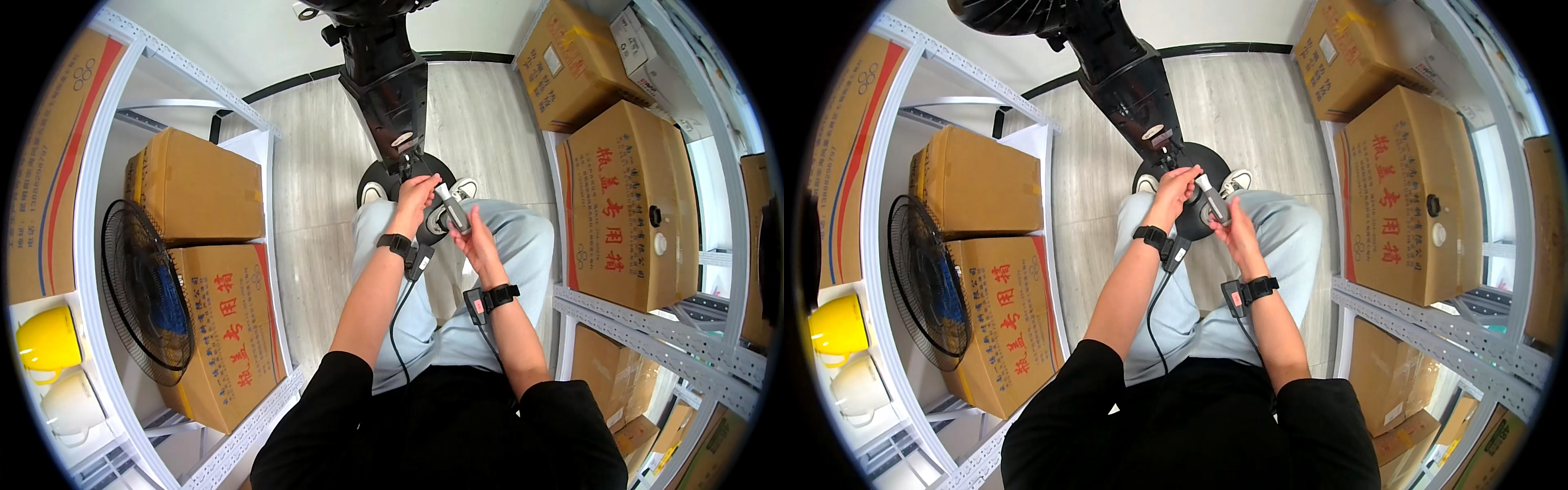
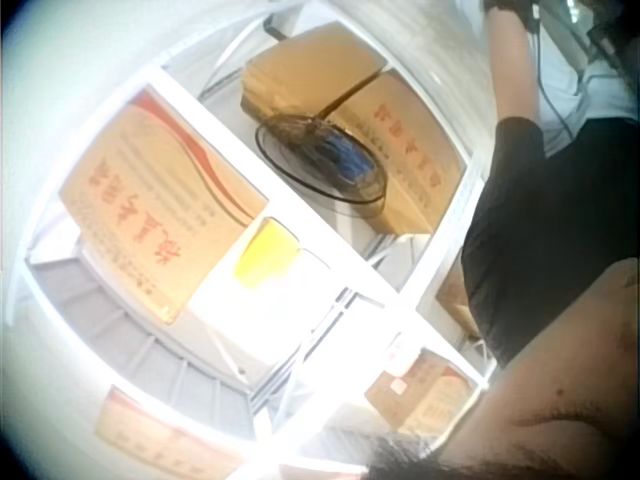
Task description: The person sits on the floor and uses a screwdriver to remove screws from a standing fan. They detach the fan head, open the control box, and manipulate internal wires and components. The person then reattaches the fan head and continues adjusting the base.
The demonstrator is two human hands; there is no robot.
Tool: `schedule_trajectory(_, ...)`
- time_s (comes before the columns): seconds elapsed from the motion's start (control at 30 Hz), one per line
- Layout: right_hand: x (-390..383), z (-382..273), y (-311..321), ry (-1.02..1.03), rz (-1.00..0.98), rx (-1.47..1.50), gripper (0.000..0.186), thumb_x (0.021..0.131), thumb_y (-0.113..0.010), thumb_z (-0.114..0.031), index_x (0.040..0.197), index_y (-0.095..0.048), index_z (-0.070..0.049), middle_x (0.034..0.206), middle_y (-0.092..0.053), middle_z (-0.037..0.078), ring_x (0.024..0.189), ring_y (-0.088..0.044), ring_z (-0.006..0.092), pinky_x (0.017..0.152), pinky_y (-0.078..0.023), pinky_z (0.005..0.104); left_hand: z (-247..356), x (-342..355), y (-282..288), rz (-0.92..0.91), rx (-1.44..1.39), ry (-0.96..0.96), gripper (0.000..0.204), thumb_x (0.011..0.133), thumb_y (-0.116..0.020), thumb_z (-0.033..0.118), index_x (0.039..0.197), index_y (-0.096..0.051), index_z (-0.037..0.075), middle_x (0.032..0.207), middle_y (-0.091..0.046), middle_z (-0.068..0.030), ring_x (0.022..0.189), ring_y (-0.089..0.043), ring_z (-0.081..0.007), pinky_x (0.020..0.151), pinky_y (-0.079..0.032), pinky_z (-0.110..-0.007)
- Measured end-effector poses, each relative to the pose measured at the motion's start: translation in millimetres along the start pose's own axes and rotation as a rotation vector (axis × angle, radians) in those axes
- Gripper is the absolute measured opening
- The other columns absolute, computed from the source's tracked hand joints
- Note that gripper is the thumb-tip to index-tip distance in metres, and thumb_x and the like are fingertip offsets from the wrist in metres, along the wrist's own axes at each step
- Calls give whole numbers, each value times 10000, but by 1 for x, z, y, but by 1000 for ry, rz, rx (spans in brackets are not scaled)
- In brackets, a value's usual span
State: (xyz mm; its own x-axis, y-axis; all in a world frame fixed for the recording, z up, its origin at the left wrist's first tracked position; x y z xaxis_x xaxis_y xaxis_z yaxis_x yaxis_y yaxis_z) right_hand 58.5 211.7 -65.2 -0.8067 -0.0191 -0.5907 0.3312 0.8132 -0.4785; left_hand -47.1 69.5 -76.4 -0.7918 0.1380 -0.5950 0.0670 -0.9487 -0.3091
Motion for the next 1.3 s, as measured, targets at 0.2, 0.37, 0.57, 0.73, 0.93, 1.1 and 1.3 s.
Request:
schedule_trajectory(0.2, 5, -2, 8, -71, -35, 7, 409, 991, -465, -363, 1165, -513, 4, 883, -674, 95, 677, -633, 114, 541, -496, 190, 5, -5, -3, -14, -15, 23, 184, 844, -715, 246, 839, -668, 68, 627, -489, 65, 531, -416, -29, 451, -312, -184)
schedule_trajectory(0.37, -2, -2, 4, 180, 90, -124, 406, 987, -472, -370, 1143, -529, 0, 887, -673, 94, 686, -636, 113, 545, -498, 176, 7, -8, -4, 61, 91, 3, 176, 826, -730, 236, 833, -673, 69, 614, -485, 63, 528, -417, -31, 460, -318, -184)
schedule_trajectory(0.57, -12, -10, 0, -153, -18, 53, 303, 970, -530, -296, 1159, -508, -59, 965, -666, 121, 735, -639, 105, 559, -500, 167, 3, -4, 0, -36, -46, -10, 167, 833, -717, 224, 825, -676, 62, 615, -491, 55, 530, -429, -35, 461, -321, -183)
schedule_trajectory(0.73, 0, 3, 12, 34, -24, -30, 333, 974, -516, -324, 1184, -504, -66, 978, -664, 125, 755, -644, 107, 563, -504, 176, 6, -6, -4, -20, 1, 41, 181, 845, -706, 238, 836, -681, 59, 624, -497, 54, 538, -428, -32, 463, -315, -178)
schedule_trajectory(0.93, -14, -3, -4, 126, 47, 5, 347, 983, -493, -330, 1180, -511, -45, 949, -667, 117, 750, -646, 116, 575, -512, 194, 3, -4, 0, -25, 35, 3, 188, 857, -693, 241, 843, -683, 55, 634, -492, 58, 538, -419, -36, 466, -314, -179)
schedule_trajectory(1.1, -9, -7, -1, -105, -15, 43, 396, 985, -483, -358, 1149, -525, 0, 872, -668, 89, 705, -637, 124, 568, -497, 192, 4, -4, -3, -99, -68, -4, 187, 859, -690, 244, 848, -683, 57, 634, -484, 58, 536, -415, -39, 467, -316, -186)
schedule_trajectory(1.3, -2, -4, 0, 245, 67, -147, 364, 986, -479, -347, 1165, -512, -32, 880, -657, 57, 697, -615, 115, 603, -495, 194, 6, -7, -5, 17, 85, -5, 170, 870, -674, 229, 855, -682, 60, 639, -493, 59, 558, -431, -35, 477, -320, -184)
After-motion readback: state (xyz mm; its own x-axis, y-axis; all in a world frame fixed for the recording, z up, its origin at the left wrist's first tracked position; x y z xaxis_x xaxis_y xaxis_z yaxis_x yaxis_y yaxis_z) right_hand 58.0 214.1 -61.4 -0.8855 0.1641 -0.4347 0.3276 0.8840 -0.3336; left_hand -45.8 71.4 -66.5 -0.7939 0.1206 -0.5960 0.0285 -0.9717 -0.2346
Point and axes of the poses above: each hand's wrist, its own x-axis towards the middle knuckle, its own y-axis out of the back of the hand, z = x × y, the point moved 3 cm from there along x, towards the middle knuckle
